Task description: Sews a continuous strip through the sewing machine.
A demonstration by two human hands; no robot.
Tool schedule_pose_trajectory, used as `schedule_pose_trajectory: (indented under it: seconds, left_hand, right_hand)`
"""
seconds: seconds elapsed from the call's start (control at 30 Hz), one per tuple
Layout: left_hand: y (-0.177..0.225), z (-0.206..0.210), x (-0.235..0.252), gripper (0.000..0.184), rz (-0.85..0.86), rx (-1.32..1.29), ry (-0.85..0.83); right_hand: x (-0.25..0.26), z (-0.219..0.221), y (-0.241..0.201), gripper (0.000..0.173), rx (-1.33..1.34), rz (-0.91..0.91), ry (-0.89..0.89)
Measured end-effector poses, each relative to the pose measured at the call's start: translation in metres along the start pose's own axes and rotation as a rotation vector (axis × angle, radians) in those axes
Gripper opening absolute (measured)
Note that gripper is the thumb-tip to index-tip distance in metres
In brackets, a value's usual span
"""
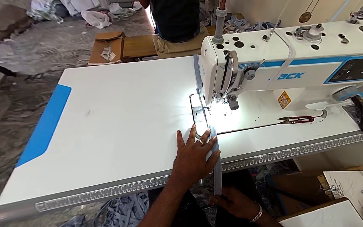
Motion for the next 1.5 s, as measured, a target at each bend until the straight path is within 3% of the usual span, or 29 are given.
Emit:
schedule_pose_trajectory:
  seconds: [0.63, 0.73, 0.9, 1.0, 1.13, 1.5]
  left_hand:
    - [0.001, 0.0, 0.0, 0.058, 0.0, 0.011, -0.03]
    - [0.001, 0.001, 0.0, 0.058, 0.002, 0.015, -0.034]
    - [0.001, -0.001, 0.0, 0.055, 0.016, -0.003, -0.021]
    - [0.001, -0.001, 0.0, 0.053, 0.024, -0.014, -0.031]
    - [-0.001, -0.004, 0.004, 0.066, 0.008, 0.015, -0.067]
    - [-0.05, 0.001, 0.063, 0.068, -0.154, 0.07, -0.122]
  right_hand:
    - [-0.002, -0.001, -0.006, 0.038, -0.058, -0.039, 0.028]
    - [-0.004, 0.0, -0.014, 0.038, 0.033, -0.044, 0.019]
    - [-0.005, -0.012, -0.016, 0.038, 0.07, -0.109, 0.154]
    - [-0.005, -0.012, -0.012, 0.035, 0.106, -0.076, 0.14]
    - [-0.006, -0.009, -0.01, 0.032, 0.162, -0.005, 0.097]
    - [-0.005, -0.007, -0.004, 0.035, 0.132, 0.006, 0.089]
Point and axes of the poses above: each hand's wrist, its own x-axis towards the middle knuckle, its own z-axis out of the palm, y = z × x, the point moved 6 cm from there along x, towards the middle knuckle, and after that the axes turned 6 degrees about z, right-handed, at the moved point
